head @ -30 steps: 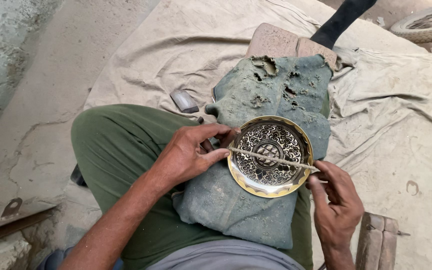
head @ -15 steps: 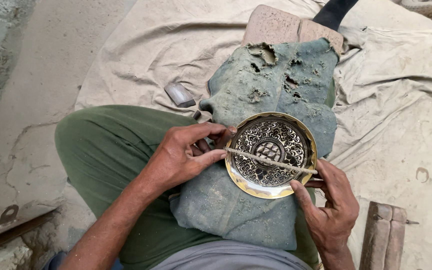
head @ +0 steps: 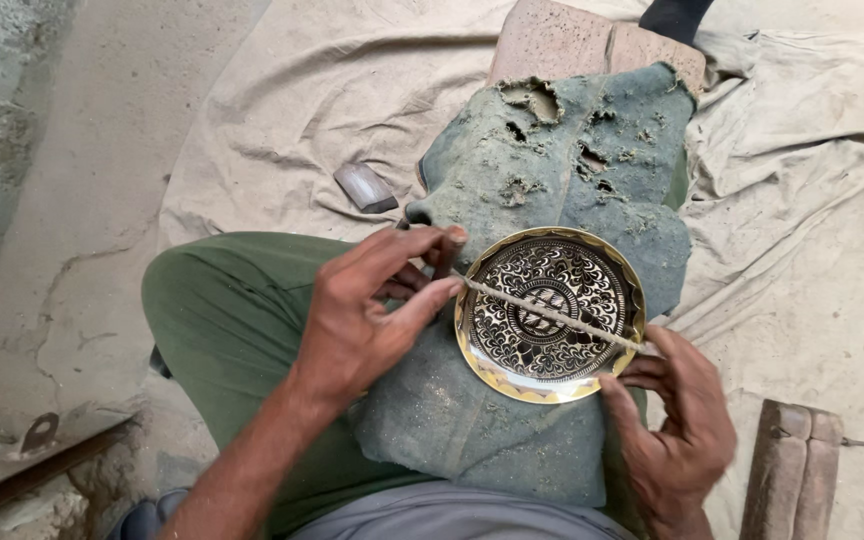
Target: The person sits on the ground and uses a hammer and chisel to engrave intricate patterns into a brass plate. They repeatedly strike the chisel along the plate's surface, rotating the plate to access different areas.
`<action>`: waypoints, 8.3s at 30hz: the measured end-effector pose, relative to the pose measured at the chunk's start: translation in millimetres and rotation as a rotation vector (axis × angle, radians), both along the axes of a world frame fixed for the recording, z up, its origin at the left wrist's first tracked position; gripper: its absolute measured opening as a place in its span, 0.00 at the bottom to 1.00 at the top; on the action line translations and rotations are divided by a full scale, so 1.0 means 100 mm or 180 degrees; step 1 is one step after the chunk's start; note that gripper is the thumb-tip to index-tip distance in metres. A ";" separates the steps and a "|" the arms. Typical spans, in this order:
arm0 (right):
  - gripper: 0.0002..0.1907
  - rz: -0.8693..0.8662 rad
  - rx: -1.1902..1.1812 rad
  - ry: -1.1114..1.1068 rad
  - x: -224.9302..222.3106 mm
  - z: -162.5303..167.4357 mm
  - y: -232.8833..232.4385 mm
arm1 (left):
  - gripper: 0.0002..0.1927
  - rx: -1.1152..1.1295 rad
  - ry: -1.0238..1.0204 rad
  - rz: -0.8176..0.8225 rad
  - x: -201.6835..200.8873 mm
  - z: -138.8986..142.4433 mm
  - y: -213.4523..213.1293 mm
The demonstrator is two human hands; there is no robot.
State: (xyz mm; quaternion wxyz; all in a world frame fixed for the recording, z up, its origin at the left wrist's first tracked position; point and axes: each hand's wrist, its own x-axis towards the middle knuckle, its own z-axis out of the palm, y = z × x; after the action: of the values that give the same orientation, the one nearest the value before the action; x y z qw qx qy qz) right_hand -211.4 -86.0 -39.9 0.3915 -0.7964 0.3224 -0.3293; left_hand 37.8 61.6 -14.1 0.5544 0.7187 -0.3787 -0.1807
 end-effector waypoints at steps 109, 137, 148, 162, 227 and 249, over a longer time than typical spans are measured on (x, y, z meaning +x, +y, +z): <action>0.22 0.0263 -0.0732 0.2609 -0.25 0.77 -1.50 | 0.26 -0.0039 -0.0455 0.0238 -0.88 -0.15 -0.41; 0.15 0.0625 -0.1126 0.2909 -0.37 0.68 -1.46 | 0.22 0.0041 -0.0564 0.0158 -0.85 -0.14 -0.40; 0.16 0.0521 -0.1117 0.2837 -0.39 0.73 -1.40 | 0.25 -0.0054 -0.0297 0.0082 -0.85 -0.09 -0.36; 0.17 0.0658 -0.1527 0.2893 -0.28 0.88 -1.29 | 0.27 0.0242 -0.0505 0.0205 -0.89 -0.08 -0.39; 0.20 0.0378 0.0094 0.2734 -0.76 0.48 -1.53 | 0.25 0.0225 -0.0577 -0.0372 -0.72 -0.03 -0.41; 0.18 0.0297 -0.0943 0.3065 -0.64 0.55 -1.34 | 0.27 0.0323 -0.0584 -0.0543 -0.70 -0.04 -0.41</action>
State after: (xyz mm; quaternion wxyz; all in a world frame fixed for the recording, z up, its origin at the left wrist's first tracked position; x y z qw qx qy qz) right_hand -275.5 -220.4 15.0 0.0955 -0.9185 0.3803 0.0511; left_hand -32.0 21.0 -18.3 0.4629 0.7246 -0.4780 -0.1796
